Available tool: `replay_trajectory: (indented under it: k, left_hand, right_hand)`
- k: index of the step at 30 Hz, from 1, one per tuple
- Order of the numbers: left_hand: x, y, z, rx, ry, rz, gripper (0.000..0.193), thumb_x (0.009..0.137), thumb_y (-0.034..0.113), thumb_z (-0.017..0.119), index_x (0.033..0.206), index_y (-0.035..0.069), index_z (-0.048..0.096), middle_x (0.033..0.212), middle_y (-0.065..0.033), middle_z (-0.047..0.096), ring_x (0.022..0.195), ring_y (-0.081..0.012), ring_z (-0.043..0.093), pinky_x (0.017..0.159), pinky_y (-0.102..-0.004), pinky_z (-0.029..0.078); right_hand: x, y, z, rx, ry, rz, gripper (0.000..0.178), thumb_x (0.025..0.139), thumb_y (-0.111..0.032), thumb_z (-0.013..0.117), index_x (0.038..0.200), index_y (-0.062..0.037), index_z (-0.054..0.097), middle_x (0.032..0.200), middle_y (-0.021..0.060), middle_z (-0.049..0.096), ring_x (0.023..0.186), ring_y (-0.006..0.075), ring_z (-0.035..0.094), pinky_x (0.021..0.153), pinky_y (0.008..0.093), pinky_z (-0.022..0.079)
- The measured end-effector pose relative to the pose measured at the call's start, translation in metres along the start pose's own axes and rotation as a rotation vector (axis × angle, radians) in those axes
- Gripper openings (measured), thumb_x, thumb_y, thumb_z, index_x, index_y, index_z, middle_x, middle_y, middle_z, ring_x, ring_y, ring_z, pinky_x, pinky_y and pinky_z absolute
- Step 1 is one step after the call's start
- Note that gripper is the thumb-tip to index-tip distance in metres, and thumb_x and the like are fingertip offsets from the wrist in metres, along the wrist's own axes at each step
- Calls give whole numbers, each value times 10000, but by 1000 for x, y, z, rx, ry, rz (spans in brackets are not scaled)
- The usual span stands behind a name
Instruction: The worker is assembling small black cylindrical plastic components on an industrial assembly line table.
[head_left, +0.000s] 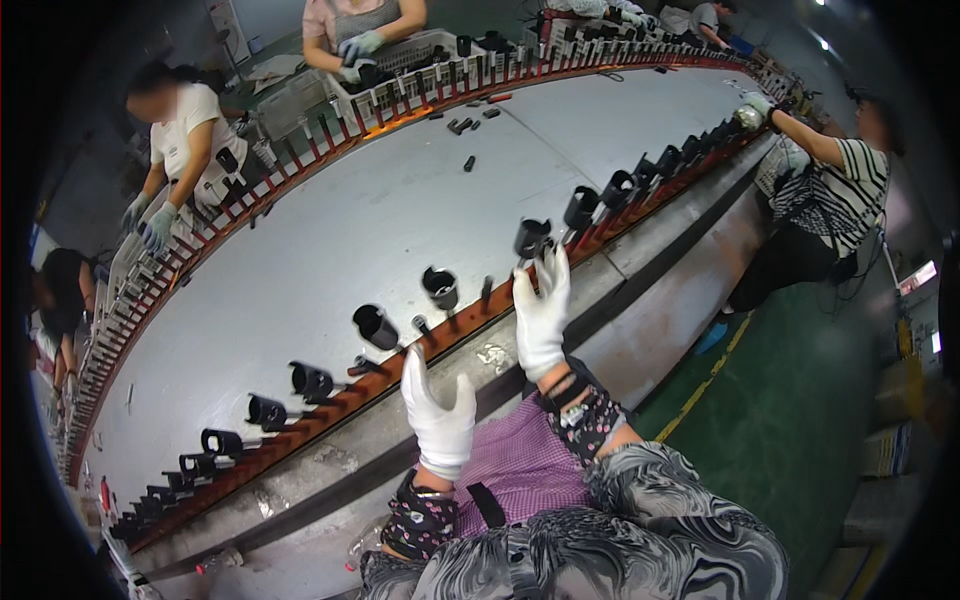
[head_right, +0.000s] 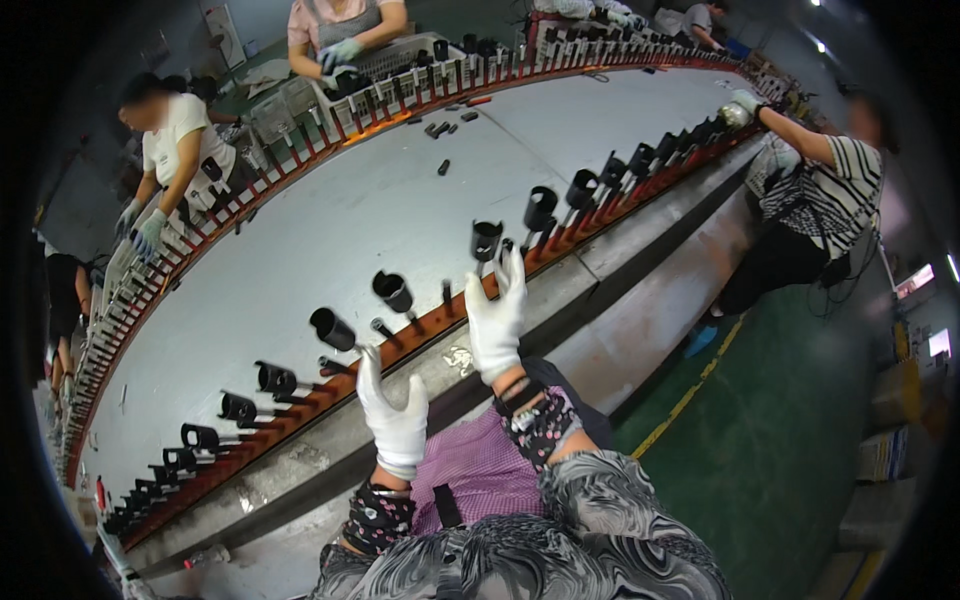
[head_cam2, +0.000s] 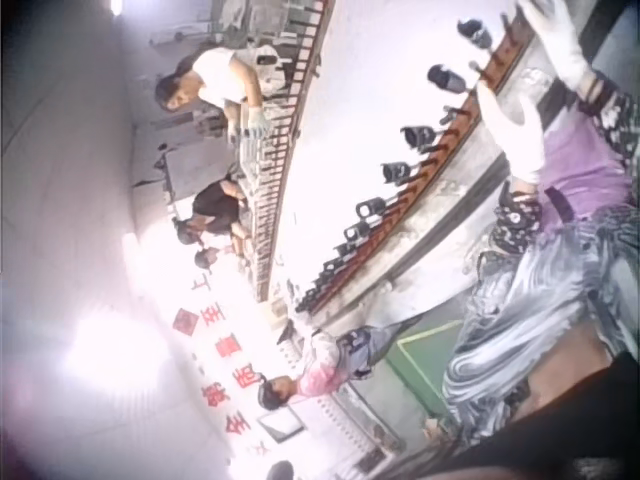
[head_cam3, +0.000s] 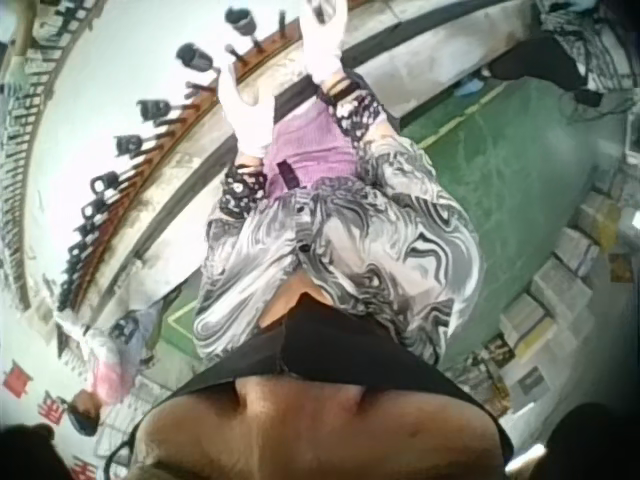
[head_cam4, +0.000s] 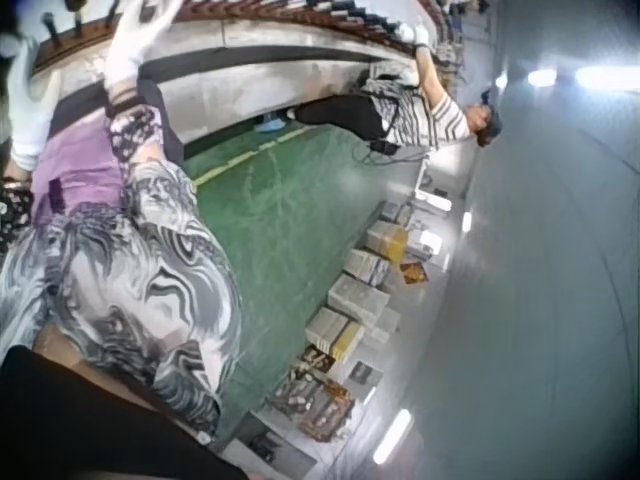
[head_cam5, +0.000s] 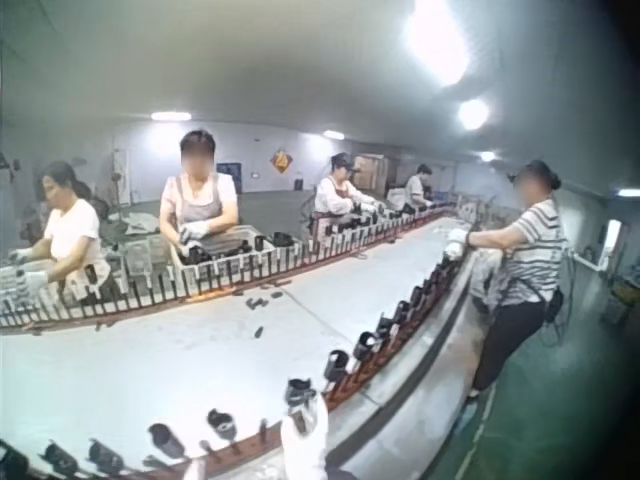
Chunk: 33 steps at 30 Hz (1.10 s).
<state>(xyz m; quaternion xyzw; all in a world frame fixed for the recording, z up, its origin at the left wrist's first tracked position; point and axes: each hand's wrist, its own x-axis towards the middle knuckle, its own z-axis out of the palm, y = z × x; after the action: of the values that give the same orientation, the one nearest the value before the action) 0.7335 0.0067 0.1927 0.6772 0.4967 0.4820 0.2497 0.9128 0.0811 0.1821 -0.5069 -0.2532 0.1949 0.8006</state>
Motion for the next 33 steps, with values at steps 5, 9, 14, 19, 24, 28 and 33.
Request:
replay_trajectory:
  k: [5, 9, 14, 19, 24, 28, 33]
  left_hand:
    - [100, 34, 22, -461, 84, -221, 875, 886, 30, 745, 1598, 5, 237, 1433, -204, 509, 1276, -226, 526, 1093, -337, 427]
    - [123, -26, 35, -288, 147, -32, 624, 909, 10, 728, 1464, 70, 450, 913, -5, 650, 811, -81, 610, 786, -250, 540]
    - [110, -37, 29, -223, 260, -108, 572, 914, 41, 736, 1419, 36, 467, 1071, -74, 644, 882, -108, 630, 829, -266, 545]
    - [50, -66, 39, -31, 390, -292, 709, 917, 89, 710, 1530, 19, 362, 1275, -145, 609, 1133, -226, 624, 1034, -361, 480]
    - [-15, -39, 34, 14, -40, -180, 629, 912, 163, 699, 1465, -29, 469, 1401, -243, 574, 1332, -344, 548, 1144, -419, 414]
    - [35, 3, 41, 35, 19, 177, 705, 890, 203, 731, 1478, -47, 432, 1446, -262, 523, 1341, -398, 521, 1138, -425, 421]
    - [123, 28, 40, -270, -74, -249, 745, 885, 176, 747, 1528, 25, 403, 1354, -229, 589, 1241, -301, 605, 1053, -372, 483]
  right_hand:
    - [48, -21, 58, -198, -223, -49, 525, 857, -74, 826, 1331, -34, 603, 964, -8, 658, 829, 76, 593, 793, 239, 527]
    - [50, 25, 63, -212, -296, -148, 489, 856, -95, 824, 1300, -72, 621, 920, 12, 704, 786, 78, 637, 734, 254, 547]
    - [13, 32, 66, -102, -360, 22, 596, 870, -24, 777, 1414, -68, 540, 993, 37, 677, 876, 87, 637, 810, 254, 545]
    - [-24, 87, 7, -237, -519, 232, 399, 977, -34, 649, 1364, 13, 565, 1234, 103, 664, 1088, 157, 638, 979, 283, 504]
    - [-24, 53, -53, -230, -297, 173, 469, 1024, -38, 581, 1469, 36, 453, 1435, 154, 534, 1289, 216, 536, 1111, 363, 428]
    - [26, 0, -6, -108, -143, -109, 545, 1026, -28, 567, 1538, -4, 383, 1456, 136, 506, 1298, 224, 496, 1150, 360, 375]
    - [52, 8, 55, -271, -432, 19, 497, 958, 2, 667, 1423, 4, 493, 1311, 105, 600, 1006, 144, 621, 919, 293, 527]
